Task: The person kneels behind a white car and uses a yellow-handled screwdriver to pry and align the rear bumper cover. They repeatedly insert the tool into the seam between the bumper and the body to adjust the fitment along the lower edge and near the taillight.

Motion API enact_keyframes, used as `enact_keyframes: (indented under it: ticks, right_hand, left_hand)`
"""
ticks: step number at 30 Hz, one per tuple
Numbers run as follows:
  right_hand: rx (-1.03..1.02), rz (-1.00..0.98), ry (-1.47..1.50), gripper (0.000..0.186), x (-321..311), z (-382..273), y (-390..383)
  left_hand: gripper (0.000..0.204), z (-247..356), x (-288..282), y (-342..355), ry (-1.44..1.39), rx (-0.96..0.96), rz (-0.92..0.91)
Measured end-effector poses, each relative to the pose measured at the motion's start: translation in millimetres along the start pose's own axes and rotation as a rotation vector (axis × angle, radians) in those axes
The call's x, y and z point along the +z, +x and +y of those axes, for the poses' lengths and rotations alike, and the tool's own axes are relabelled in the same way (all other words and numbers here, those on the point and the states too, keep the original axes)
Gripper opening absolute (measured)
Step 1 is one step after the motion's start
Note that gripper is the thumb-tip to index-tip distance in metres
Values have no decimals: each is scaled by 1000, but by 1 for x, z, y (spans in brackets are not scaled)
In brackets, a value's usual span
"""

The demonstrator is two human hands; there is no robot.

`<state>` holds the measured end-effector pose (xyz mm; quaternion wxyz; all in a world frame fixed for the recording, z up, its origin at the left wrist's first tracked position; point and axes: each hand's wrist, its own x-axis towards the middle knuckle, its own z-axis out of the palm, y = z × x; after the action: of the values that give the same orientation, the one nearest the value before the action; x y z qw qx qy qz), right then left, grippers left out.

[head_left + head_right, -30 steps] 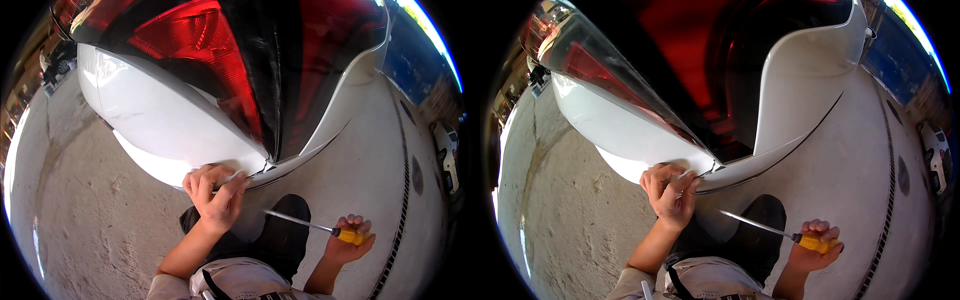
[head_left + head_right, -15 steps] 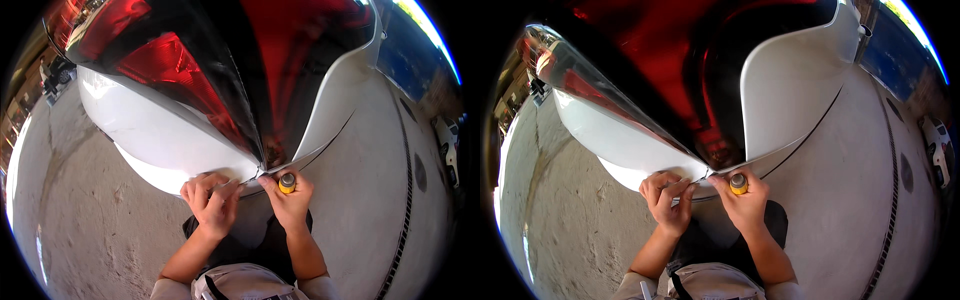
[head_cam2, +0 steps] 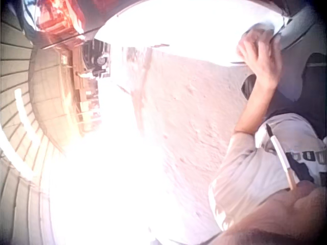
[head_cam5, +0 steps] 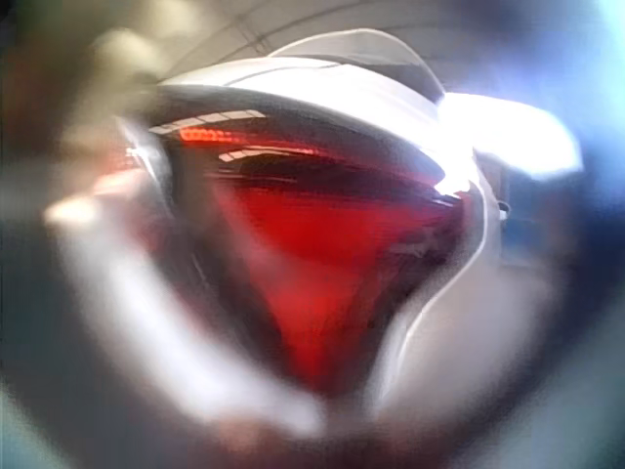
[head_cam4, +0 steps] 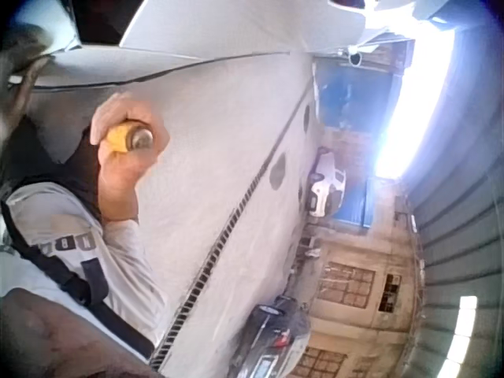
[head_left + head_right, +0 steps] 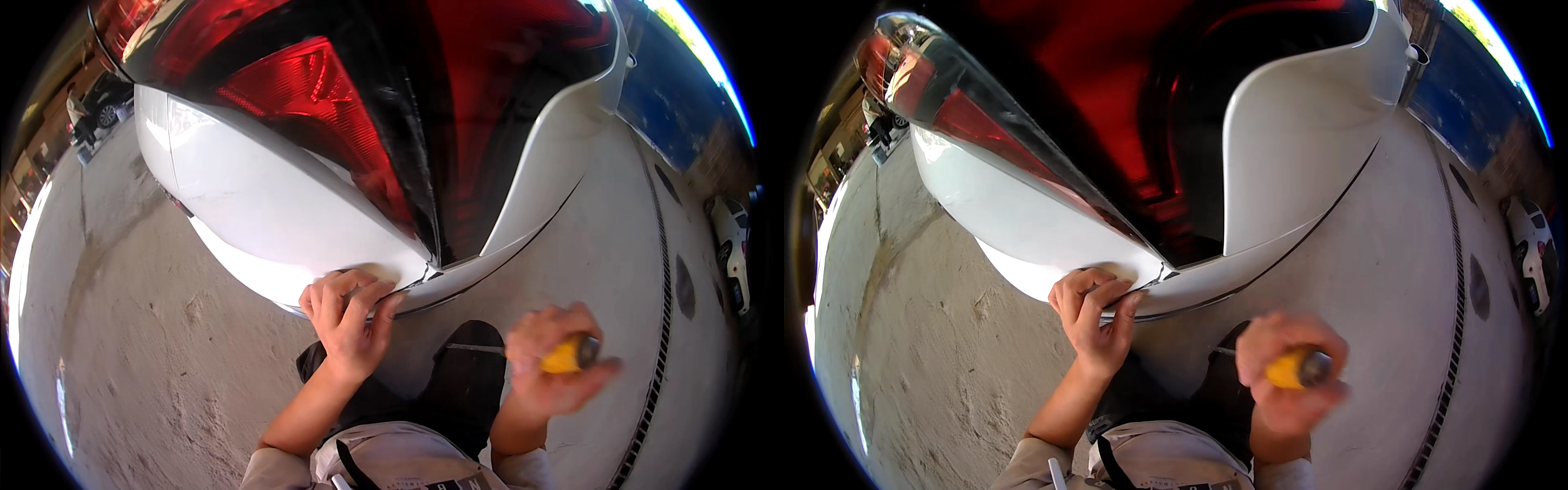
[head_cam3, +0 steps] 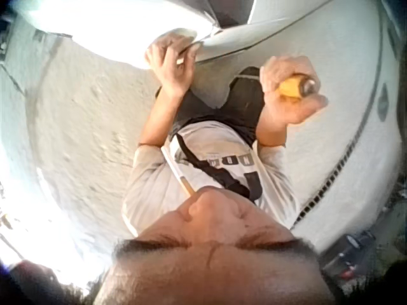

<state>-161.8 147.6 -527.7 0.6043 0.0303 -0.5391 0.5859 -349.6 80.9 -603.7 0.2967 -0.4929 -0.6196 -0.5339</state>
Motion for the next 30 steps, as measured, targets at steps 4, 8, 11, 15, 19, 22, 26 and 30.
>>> enact_keyframes:
  ticks: [4, 8, 11, 15, 19, 22, 26, 30]
  right_hand:
    - [-221, -38, 48, 48, 6, -64, 20]
    - [-366, -46, 181, 47, 24, -71, 38]
    - [-340, -13, 138, 47, 39, -63, 45]
    - [-302, -42, 94, 47, 46, -58, 50]
    - [-288, -107, 59, 48, 52, -62, 49]
    - [-277, -87, 8, 49, 61, -60, 50]
    - [-253, -143, -47, 49, 71, -58, 59]
    - [-194, -216, -110, 49, 92, -54, 70]
  left_hand:
    - [28, 3, 3, 3, -44, -13, -16]
    - [28, 0, 0, -1, -53, -26, -30]
    - [31, 1, 0, 2, -53, -6, -17]
    - [31, -1, 0, 2, -58, -4, -9]
    - [32, -1, -1, 3, -64, -9, -20]
    - [32, -1, -2, 3, -65, -11, -23]
    - [32, 0, -3, 4, -72, -15, -24]
    - [31, 0, -3, 3, -77, -21, -26]
